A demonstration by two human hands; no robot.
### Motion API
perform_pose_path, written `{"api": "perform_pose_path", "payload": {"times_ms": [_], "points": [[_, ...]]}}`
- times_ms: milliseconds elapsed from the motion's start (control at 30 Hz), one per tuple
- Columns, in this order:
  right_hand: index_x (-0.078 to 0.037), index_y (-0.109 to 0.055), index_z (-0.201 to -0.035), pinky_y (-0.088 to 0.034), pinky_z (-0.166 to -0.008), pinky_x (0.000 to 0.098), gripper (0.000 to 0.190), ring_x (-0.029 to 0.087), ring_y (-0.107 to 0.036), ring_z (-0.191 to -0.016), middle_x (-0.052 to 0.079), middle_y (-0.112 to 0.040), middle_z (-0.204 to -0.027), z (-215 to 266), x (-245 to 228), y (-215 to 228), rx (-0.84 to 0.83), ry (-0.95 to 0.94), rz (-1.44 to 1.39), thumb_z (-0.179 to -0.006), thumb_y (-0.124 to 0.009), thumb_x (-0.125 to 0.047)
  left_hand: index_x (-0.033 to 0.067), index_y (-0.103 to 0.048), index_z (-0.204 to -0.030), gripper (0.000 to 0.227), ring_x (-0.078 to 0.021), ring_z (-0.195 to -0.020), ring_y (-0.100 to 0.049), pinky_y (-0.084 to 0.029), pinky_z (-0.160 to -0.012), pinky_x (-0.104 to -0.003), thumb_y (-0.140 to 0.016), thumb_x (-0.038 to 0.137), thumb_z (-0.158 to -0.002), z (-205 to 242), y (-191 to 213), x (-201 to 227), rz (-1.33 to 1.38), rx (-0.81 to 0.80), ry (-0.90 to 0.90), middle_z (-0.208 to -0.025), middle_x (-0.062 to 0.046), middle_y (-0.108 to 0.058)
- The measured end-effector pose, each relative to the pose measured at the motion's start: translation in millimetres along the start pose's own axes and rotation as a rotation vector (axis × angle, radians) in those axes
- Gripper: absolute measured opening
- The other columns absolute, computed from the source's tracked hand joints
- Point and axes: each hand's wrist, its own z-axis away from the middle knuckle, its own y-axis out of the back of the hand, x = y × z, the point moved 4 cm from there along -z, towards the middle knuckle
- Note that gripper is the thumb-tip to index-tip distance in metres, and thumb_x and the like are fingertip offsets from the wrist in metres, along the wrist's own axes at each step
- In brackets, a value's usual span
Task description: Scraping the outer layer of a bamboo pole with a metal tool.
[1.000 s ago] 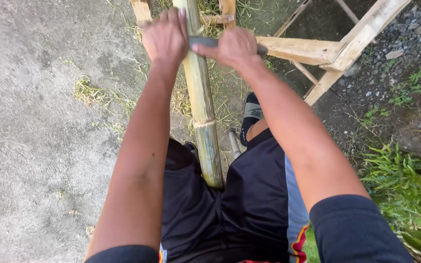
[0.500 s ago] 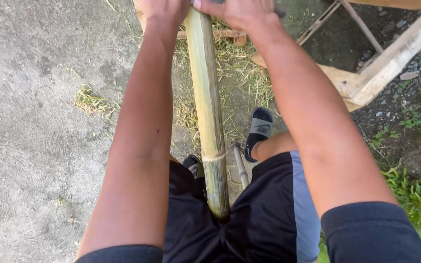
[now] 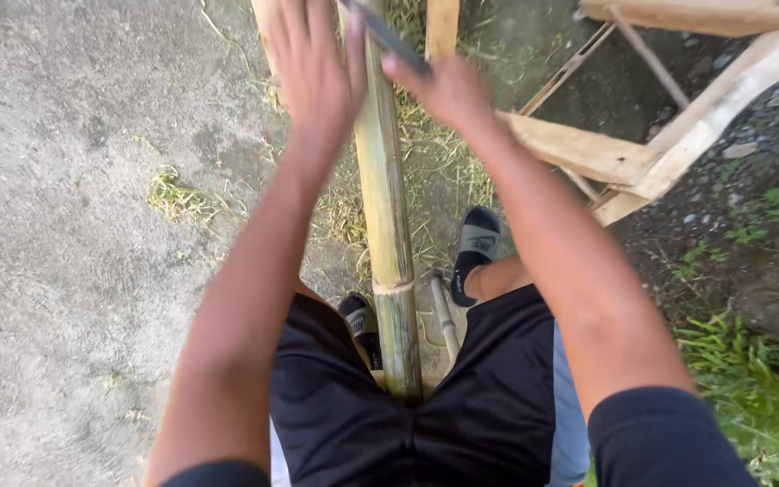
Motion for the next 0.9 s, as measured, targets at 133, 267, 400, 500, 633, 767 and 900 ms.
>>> {"api": "perform_pose_path", "payload": {"times_ms": [133, 267, 400, 500, 633, 767, 900], "points": [[-0.001, -0.071, -0.068, -0.046, -0.05, 0.0432, 0.093, 0.024, -0.063, -0.051, 0.009, -0.055, -0.049, 110.2, 17.0, -29.3, 0.003, 0.04, -0.174, -0.087, -0.041, -0.087, -0.0096, -0.036, -0.146, 0.073, -0.0499, -0.138, -0.043, -0.033, -0.119, -0.059, -0.06, 0.045, -0.103, 177.8, 43.4, 60.7, -0.048, -0.053, 0.144, -0.141, -0.031, -0.047], [-0.005, -0.067, -0.068, -0.049, -0.051, 0.0448, 0.089, 0.029, -0.066, -0.052, 0.011, -0.058, -0.052, 188.1, 18.8, -42.4, -0.095, 0.025, -0.053, -0.085, -0.04, -0.088, -0.0196, -0.026, -0.143, 0.11, -0.0506, -0.119, -0.054, -0.046, -0.102, -0.05, -0.085, 0.042, -0.074, 269.6, 69.5, 110.4, 0.367, -0.407, 0.776, -0.127, -0.039, -0.05], [-0.005, -0.071, -0.071, -0.054, -0.058, 0.0497, 0.09, 0.034, -0.069, -0.059, 0.015, -0.064, -0.06, 231.0, 17.5, -57.4, -0.091, 0.396, 0.144, -0.081, -0.042, -0.089, -0.0071, -0.044, -0.135, 0.086, -0.0434, -0.095, -0.073, -0.056, -0.086, -0.047, -0.083, 0.031, -0.068, 292.1, 68.8, 115.2, 0.464, -0.443, 0.994, -0.103, -0.028, -0.072], [-0.003, -0.073, -0.074, -0.056, -0.066, 0.0531, 0.093, 0.041, -0.069, -0.066, 0.02, -0.067, -0.065, 247.5, 17.1, -68.9, -0.033, 0.536, 0.182, -0.08, -0.044, -0.092, -0.0012, -0.06, -0.122, 0.064, -0.0435, -0.092, -0.073, -0.057, -0.083, -0.048, -0.083, 0.029, -0.071, 308.4, 47.5, 102.9, 0.408, -0.449, 0.935, -0.097, -0.027, -0.074], [-0.005, -0.074, -0.073, -0.055, -0.067, 0.052, 0.093, 0.04, -0.069, -0.064, 0.021, -0.066, -0.061, 225.8, 26.0, -69.3, -0.044, 0.377, 0.309, -0.079, -0.041, -0.092, 0.0, -0.06, -0.12, 0.061, -0.043, -0.091, -0.073, -0.057, -0.082, -0.048, -0.082, 0.029, -0.071, 294.8, 58.6, 108.2, 0.416, -0.456, 0.951, -0.096, -0.027, -0.074], [-0.005, -0.073, -0.069, -0.055, -0.064, 0.0517, 0.095, 0.04, -0.069, -0.062, 0.021, -0.064, -0.059, 223.6, 15.2, -56.0, 0.027, 0.395, 0.263, -0.078, -0.039, -0.093, -0.006, -0.049, -0.124, 0.074, -0.0439, -0.087, -0.073, -0.058, -0.081, -0.048, -0.083, 0.028, -0.067, 296.3, 55.0, 105.4, 0.398, -0.459, 0.961, -0.092, -0.028, -0.072], [-0.005, -0.072, -0.062, -0.055, -0.061, 0.0513, 0.097, 0.037, -0.069, -0.06, 0.018, -0.065, -0.057, 237.0, 10.5, -65.2, -0.12, 0.512, 0.372, -0.071, -0.037, -0.095, -0.0019, -0.056, -0.124, 0.068, -0.0426, -0.087, -0.074, -0.059, -0.08, -0.047, -0.084, 0.03, -0.07, 307.2, 36.4, 96.4, 0.401, -0.491, 0.906, -0.093, -0.027, -0.074]]}}
